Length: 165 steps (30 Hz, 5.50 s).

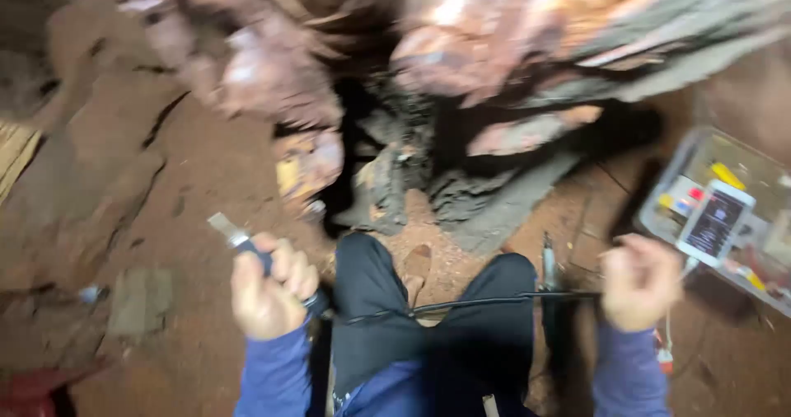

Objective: Using a handheld rotary tool to carve fine details into a large wooden sculpture of a figure.

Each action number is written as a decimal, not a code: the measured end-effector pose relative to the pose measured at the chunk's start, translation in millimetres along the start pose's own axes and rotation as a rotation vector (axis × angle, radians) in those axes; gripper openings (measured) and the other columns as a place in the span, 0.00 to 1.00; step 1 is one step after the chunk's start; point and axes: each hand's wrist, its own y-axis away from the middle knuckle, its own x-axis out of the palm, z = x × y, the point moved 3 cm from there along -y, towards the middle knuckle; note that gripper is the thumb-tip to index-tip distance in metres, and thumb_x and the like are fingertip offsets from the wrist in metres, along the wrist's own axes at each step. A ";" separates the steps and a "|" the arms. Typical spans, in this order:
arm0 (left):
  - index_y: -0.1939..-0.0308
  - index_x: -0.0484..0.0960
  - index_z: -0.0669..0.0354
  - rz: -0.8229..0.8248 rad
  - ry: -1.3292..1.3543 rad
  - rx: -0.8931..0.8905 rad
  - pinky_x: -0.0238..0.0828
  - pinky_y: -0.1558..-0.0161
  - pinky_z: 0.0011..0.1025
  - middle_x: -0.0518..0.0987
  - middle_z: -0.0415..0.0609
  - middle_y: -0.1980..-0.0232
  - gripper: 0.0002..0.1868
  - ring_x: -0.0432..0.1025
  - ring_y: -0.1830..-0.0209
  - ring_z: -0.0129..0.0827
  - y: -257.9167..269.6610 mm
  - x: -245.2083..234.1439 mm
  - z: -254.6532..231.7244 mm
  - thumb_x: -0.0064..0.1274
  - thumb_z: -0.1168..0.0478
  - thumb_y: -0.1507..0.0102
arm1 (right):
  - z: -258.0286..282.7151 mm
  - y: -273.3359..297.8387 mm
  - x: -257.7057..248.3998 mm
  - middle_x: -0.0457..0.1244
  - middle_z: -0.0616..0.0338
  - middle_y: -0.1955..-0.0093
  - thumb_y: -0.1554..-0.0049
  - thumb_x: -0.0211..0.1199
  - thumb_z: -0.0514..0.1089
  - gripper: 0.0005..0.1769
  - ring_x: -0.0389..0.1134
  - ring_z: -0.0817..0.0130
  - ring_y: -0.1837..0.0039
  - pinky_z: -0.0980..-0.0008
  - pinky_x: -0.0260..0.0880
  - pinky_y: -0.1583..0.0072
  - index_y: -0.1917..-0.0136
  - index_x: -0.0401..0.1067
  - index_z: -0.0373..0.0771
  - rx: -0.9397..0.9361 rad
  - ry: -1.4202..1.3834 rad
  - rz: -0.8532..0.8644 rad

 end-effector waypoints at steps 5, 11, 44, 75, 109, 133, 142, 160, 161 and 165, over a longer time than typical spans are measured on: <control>0.50 0.71 0.58 0.011 -0.098 -0.024 0.55 0.78 0.31 0.63 0.46 0.70 0.17 0.57 0.78 0.31 -10.0 15.2 9.8 0.48 0.49 0.31 | 122.2 71.5 108.6 0.69 0.45 0.44 0.48 0.63 0.38 0.33 0.76 0.61 0.45 0.71 0.78 0.46 0.30 0.59 0.31 -0.003 -0.472 0.737; 0.48 0.67 0.67 0.203 -0.426 -0.032 0.82 0.66 0.40 0.81 0.74 0.48 0.18 0.80 0.50 0.51 -51.1 31.5 16.3 0.34 0.52 0.25 | 259.2 47.6 179.8 0.71 0.44 0.43 0.44 0.67 0.42 0.46 0.75 0.63 0.48 0.64 0.80 0.50 0.22 0.48 0.21 -0.377 -0.941 0.701; 0.53 0.87 0.62 0.310 -0.613 0.379 0.67 0.35 0.38 0.81 0.52 0.47 0.11 0.74 0.41 0.34 -178.8 90.4 -33.8 0.51 0.60 0.29 | 318.7 -96.0 233.6 0.61 0.36 0.29 0.45 0.65 0.32 0.34 0.64 0.52 0.30 0.57 0.71 0.38 0.26 0.62 0.27 -0.365 -0.736 0.596; 0.57 0.86 0.60 0.169 -0.450 0.211 0.73 0.45 0.32 0.82 0.46 0.60 0.12 0.72 0.55 0.26 -172.0 108.8 -70.8 0.51 0.56 0.29 | 364.9 -67.9 255.9 0.58 0.35 0.28 0.43 0.61 0.34 0.37 0.71 0.61 0.49 0.69 0.75 0.66 0.22 0.56 0.30 -0.091 -0.873 0.541; 0.73 0.81 0.59 -0.042 -0.466 0.249 0.69 0.67 0.23 0.75 0.40 0.76 0.12 0.66 0.72 0.20 -158.3 125.6 -78.6 0.56 0.61 0.35 | 356.4 -54.9 263.1 0.52 0.40 0.19 0.42 0.62 0.37 0.37 0.61 0.54 0.25 0.68 0.72 0.39 0.22 0.57 0.31 -0.099 -0.837 0.511; 0.43 0.79 0.75 0.169 -0.502 0.040 0.66 0.29 0.31 0.79 0.65 0.39 0.23 0.73 0.35 0.44 -168.0 97.8 -61.6 0.42 0.56 0.30 | 365.9 -48.0 258.7 0.49 0.39 0.18 0.40 0.63 0.44 0.41 0.54 0.54 0.18 0.62 0.56 0.19 0.22 0.50 0.26 0.039 -0.929 0.507; 0.44 0.79 0.77 0.110 -0.398 0.031 0.67 0.28 0.34 0.79 0.68 0.41 0.22 0.74 0.36 0.47 -166.2 88.4 -52.6 0.42 0.58 0.29 | 362.2 -47.5 263.1 0.47 0.38 0.17 0.39 0.59 0.38 0.37 0.48 0.53 0.15 0.60 0.51 0.16 0.22 0.50 0.26 0.002 -0.904 0.555; 0.66 0.85 0.60 0.072 -0.443 0.212 0.74 0.62 0.24 0.80 0.45 0.70 0.13 0.72 0.68 0.23 -164.5 112.9 -53.9 0.48 0.61 0.30 | 313.7 -61.3 278.5 0.55 0.35 0.24 0.42 0.63 0.35 0.37 0.62 0.53 0.32 0.63 0.66 0.41 0.23 0.55 0.26 -0.193 -0.916 0.454; 0.65 0.85 0.61 0.068 -0.453 0.222 0.74 0.60 0.25 0.81 0.45 0.69 0.13 0.72 0.66 0.23 -165.6 111.9 -52.4 0.49 0.61 0.30 | 314.5 -64.1 279.3 0.54 0.35 0.23 0.42 0.63 0.35 0.36 0.58 0.51 0.27 0.59 0.64 0.34 0.23 0.56 0.25 -0.245 -0.908 0.442; 0.63 0.85 0.62 0.049 -0.465 0.242 0.75 0.56 0.28 0.80 0.44 0.67 0.13 0.70 0.62 0.24 -168.2 111.5 -49.0 0.49 0.61 0.29 | 312.8 -71.9 282.7 0.54 0.36 0.22 0.41 0.63 0.34 0.34 0.53 0.49 0.21 0.56 0.57 0.24 0.24 0.58 0.23 -0.336 -0.872 0.417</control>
